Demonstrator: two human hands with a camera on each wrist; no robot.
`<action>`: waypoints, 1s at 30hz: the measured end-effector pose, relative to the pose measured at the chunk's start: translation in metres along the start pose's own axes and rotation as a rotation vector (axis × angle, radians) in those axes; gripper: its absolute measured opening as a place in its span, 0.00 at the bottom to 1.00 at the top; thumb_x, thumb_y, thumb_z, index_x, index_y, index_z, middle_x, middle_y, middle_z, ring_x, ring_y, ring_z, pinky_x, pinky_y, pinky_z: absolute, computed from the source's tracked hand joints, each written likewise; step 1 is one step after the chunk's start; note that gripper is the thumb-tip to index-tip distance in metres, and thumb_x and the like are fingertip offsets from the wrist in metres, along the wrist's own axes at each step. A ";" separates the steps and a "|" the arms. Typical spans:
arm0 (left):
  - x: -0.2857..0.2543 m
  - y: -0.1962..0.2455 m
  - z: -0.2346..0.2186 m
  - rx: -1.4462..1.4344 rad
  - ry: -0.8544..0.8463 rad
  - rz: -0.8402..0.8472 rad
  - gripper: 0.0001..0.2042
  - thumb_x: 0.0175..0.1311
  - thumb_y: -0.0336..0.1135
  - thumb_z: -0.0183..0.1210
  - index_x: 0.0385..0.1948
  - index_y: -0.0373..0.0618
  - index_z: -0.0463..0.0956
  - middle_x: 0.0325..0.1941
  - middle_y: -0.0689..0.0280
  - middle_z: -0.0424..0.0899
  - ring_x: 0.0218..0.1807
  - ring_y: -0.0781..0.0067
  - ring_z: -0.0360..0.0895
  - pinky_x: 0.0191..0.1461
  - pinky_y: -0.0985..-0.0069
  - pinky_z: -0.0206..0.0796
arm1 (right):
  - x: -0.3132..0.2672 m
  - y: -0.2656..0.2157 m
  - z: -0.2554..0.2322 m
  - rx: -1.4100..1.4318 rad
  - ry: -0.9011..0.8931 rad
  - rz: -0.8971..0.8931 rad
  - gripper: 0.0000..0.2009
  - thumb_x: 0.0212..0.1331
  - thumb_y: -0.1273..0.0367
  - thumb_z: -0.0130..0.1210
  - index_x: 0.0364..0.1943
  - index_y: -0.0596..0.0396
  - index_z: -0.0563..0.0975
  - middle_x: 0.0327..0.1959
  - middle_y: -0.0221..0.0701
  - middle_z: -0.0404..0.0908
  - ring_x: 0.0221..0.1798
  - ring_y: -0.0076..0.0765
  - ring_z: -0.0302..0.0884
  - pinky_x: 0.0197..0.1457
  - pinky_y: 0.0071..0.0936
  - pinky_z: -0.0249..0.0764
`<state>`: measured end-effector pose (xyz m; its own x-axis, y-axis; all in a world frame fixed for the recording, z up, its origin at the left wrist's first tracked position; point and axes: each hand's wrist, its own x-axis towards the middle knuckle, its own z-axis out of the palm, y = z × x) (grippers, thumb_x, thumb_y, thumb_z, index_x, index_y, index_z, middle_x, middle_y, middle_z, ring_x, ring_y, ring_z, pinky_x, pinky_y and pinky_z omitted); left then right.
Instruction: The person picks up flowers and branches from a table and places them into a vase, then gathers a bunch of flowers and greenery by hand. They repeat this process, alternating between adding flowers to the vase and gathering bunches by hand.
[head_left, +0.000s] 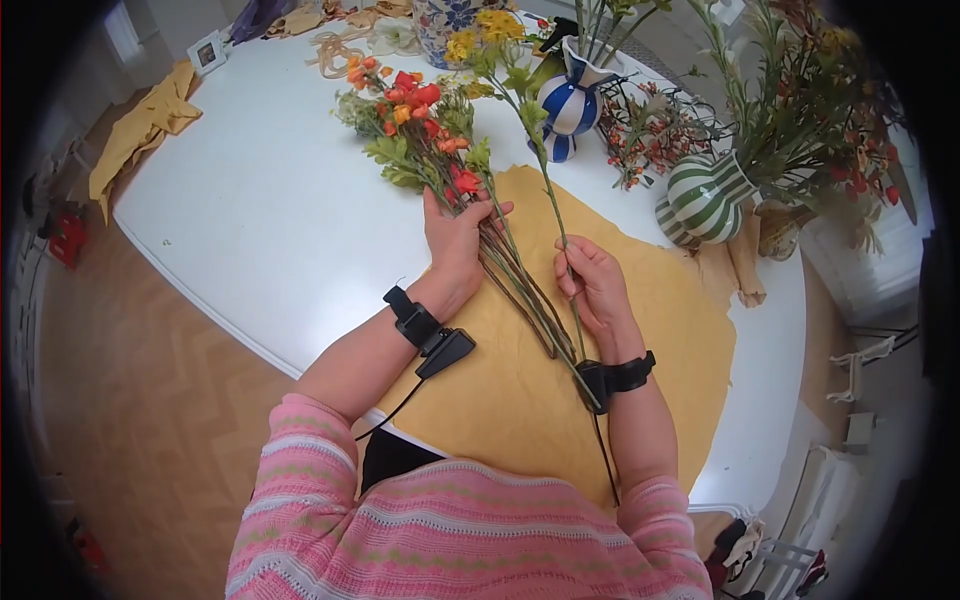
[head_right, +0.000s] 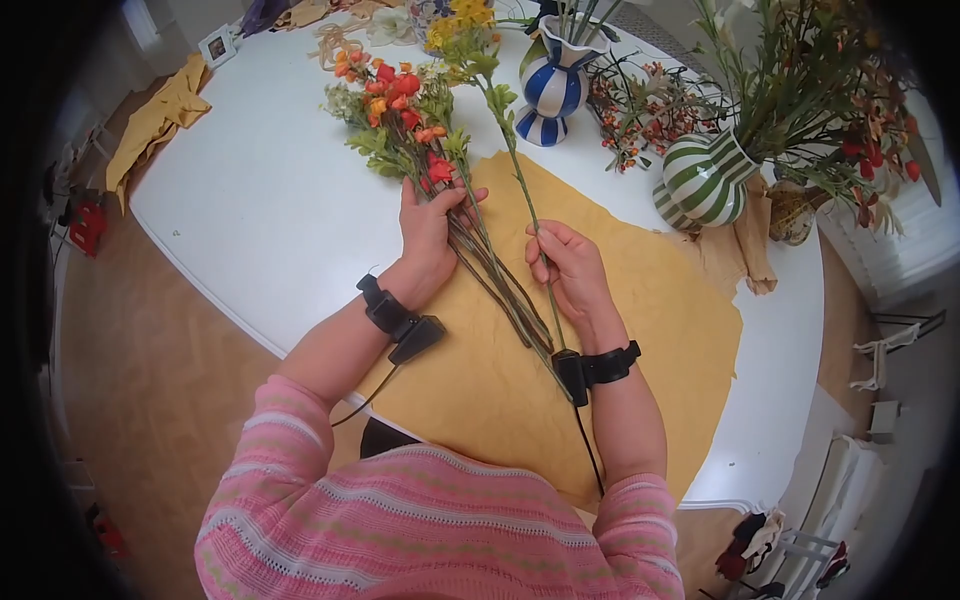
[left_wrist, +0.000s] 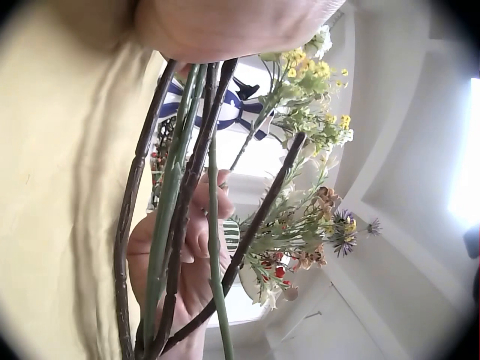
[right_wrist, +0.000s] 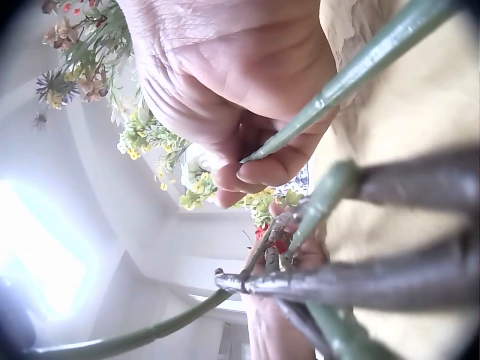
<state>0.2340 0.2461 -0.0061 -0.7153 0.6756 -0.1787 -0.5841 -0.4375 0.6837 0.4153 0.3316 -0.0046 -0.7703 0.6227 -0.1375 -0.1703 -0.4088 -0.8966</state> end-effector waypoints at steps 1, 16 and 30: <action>0.000 0.002 0.000 0.001 0.006 0.002 0.36 0.57 0.17 0.54 0.65 0.46 0.46 0.39 0.60 0.77 0.37 0.60 0.83 0.29 0.72 0.72 | -0.001 -0.001 -0.001 0.023 -0.014 -0.005 0.09 0.68 0.68 0.51 0.45 0.60 0.77 0.26 0.28 0.78 0.20 0.19 0.67 0.24 0.15 0.62; 0.006 0.008 -0.001 -0.012 0.096 -0.045 0.17 0.58 0.24 0.58 0.46 0.45 0.60 0.36 0.58 0.82 0.26 0.68 0.78 0.24 0.74 0.67 | -0.013 -0.056 0.002 -0.041 -0.168 -0.320 0.09 0.68 0.65 0.53 0.41 0.57 0.77 0.25 0.30 0.77 0.27 0.22 0.70 0.31 0.18 0.66; 0.006 0.000 0.001 -0.022 0.059 -0.108 0.21 0.54 0.23 0.67 0.44 0.45 0.63 0.35 0.64 0.78 0.28 0.71 0.78 0.24 0.74 0.68 | 0.046 -0.225 0.069 -0.549 0.246 -1.076 0.06 0.67 0.71 0.52 0.41 0.60 0.76 0.33 0.29 0.81 0.25 0.15 0.71 0.26 0.15 0.69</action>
<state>0.2305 0.2509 -0.0064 -0.6689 0.6836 -0.2920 -0.6664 -0.3775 0.6430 0.3756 0.4064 0.2195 -0.2511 0.6019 0.7581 -0.3202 0.6874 -0.6519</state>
